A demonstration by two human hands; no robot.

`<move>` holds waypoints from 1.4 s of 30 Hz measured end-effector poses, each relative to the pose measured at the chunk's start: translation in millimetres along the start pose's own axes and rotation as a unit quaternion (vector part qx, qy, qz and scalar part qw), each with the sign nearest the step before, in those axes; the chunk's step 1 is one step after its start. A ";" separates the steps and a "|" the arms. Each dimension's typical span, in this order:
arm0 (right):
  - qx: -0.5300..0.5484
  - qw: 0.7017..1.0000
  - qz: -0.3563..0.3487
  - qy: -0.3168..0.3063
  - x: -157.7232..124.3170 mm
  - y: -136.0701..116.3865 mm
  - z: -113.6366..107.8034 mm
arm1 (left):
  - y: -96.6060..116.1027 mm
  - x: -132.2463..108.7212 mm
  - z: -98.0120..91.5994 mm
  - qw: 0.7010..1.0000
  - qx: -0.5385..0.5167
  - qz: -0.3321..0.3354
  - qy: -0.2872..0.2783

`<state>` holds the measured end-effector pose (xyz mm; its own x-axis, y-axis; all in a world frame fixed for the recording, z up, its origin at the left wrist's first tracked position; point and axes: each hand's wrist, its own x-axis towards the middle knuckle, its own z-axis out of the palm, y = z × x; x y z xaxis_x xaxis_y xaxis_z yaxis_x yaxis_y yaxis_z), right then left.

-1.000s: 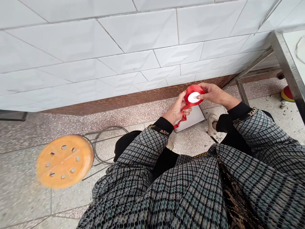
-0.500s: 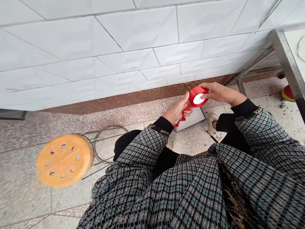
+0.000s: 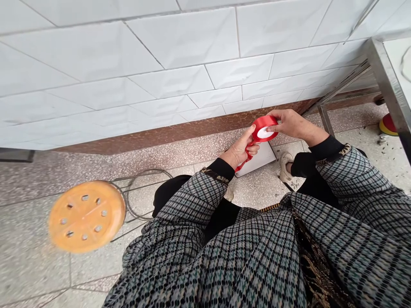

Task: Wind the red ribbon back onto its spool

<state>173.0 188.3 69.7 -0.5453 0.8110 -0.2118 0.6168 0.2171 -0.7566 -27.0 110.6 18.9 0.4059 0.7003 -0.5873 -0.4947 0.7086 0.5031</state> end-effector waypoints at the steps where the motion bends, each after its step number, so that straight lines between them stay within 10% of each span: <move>1: 0.049 0.999 0.006 0.010 0.0 -1.1 0.4 | 0.5 -0.1 0.3 1.000 -0.013 0.008 0.006; 15: 0.222 0.975 0.005 0.018 0.5 -3.8 8.7 | 3.8 -4.6 2.3 0.998 -0.035 0.045 -0.030; 29: 0.102 0.994 0.013 0.024 -1.7 3.7 -17.7 | 1.3 8.3 -8.7 0.995 0.022 0.083 -0.042; 42: -0.087 0.996 0.004 -0.021 1.0 14.4 -20.3 | 4.2 14.7 -25.5 0.993 0.117 -0.014 -0.009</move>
<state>192.9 203.3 71.2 -0.5603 0.7910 -0.2458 0.7084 0.3038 -0.6370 -42.7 121.7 -3.7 0.4316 0.6805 -0.5922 -0.2924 0.7265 0.6218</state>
